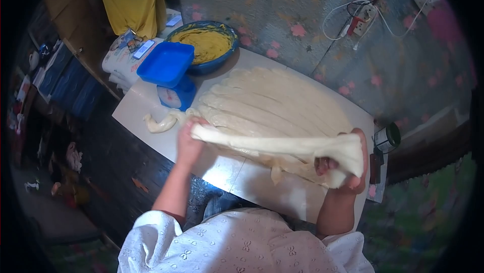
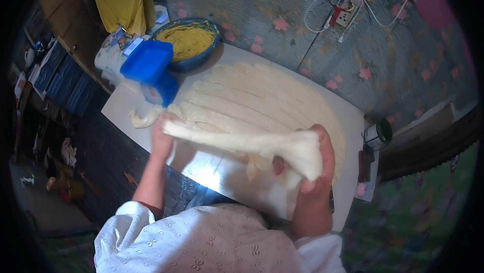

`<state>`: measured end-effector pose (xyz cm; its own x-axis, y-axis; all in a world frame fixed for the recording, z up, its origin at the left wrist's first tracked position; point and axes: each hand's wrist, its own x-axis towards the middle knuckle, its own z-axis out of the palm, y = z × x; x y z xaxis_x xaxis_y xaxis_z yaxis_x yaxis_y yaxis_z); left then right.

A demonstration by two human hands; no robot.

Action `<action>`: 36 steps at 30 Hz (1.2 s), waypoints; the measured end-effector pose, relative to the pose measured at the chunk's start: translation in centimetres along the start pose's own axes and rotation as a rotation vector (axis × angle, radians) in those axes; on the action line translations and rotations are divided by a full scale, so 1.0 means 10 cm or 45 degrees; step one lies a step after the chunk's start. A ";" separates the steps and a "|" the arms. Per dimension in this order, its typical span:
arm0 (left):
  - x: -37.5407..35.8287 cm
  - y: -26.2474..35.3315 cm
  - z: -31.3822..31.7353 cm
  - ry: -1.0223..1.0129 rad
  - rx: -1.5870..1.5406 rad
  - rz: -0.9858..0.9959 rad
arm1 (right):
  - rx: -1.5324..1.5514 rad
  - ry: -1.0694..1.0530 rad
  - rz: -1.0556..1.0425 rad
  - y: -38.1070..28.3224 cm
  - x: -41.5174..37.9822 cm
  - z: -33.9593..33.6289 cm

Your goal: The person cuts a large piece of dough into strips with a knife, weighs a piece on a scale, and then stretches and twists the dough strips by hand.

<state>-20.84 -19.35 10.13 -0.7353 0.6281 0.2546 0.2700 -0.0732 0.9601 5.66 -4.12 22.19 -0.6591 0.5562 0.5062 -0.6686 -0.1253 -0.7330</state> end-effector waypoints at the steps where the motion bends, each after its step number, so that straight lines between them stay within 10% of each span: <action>1: 0.14 0.17 -0.10 0.045 -0.224 0.023 | 0.044 0.026 0.032 0.03 -0.01 -0.01; 7: 0.45 0.98 -0.14 -0.084 0.307 0.651 | -0.457 -0.001 0.329 0.51 -0.31 -0.19; 11: 0.19 0.53 -0.01 -1.163 1.137 -0.112 | -1.345 -0.286 1.058 0.49 -0.50 -0.33; 13: -0.01 0.45 0.13 -1.233 1.131 -0.308 | -1.550 -0.447 0.974 0.58 -0.74 -0.39; 15: -0.19 0.30 0.26 -1.231 1.107 -0.069 | -1.756 -0.604 0.889 0.61 -0.80 -0.35; 17: -0.33 0.30 0.53 -1.056 0.821 0.716 | -1.576 -0.501 0.712 0.61 -0.62 -0.12; 19: -0.27 0.49 0.60 -1.171 0.461 0.537 | -1.263 -0.224 0.659 0.49 -0.38 0.05; 21: -0.06 0.62 0.52 -1.234 -0.379 -0.584 | -0.941 0.042 0.582 0.61 -0.30 0.14; 23: 0.21 1.11 0.47 -1.091 -0.317 -0.277 | -0.517 0.256 0.210 1.02 -0.37 0.07; 29: 1.08 1.81 0.27 -0.740 -0.444 0.106 | -1.540 -0.799 0.750 1.73 -0.69 -0.61; 31: 1.32 2.09 0.23 -0.737 -0.185 0.305 | -0.711 -0.273 1.236 1.51 -0.68 -0.74; 36: 2.07 2.53 0.46 -0.678 0.667 0.837 | -0.778 0.201 0.881 0.12 0.33 -0.60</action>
<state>-26.33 -4.68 39.19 -0.0003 0.8606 0.5093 0.8583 -0.2611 0.4417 4.76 2.45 20.29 -0.7585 0.6300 -0.1666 0.1815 -0.0413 -0.9825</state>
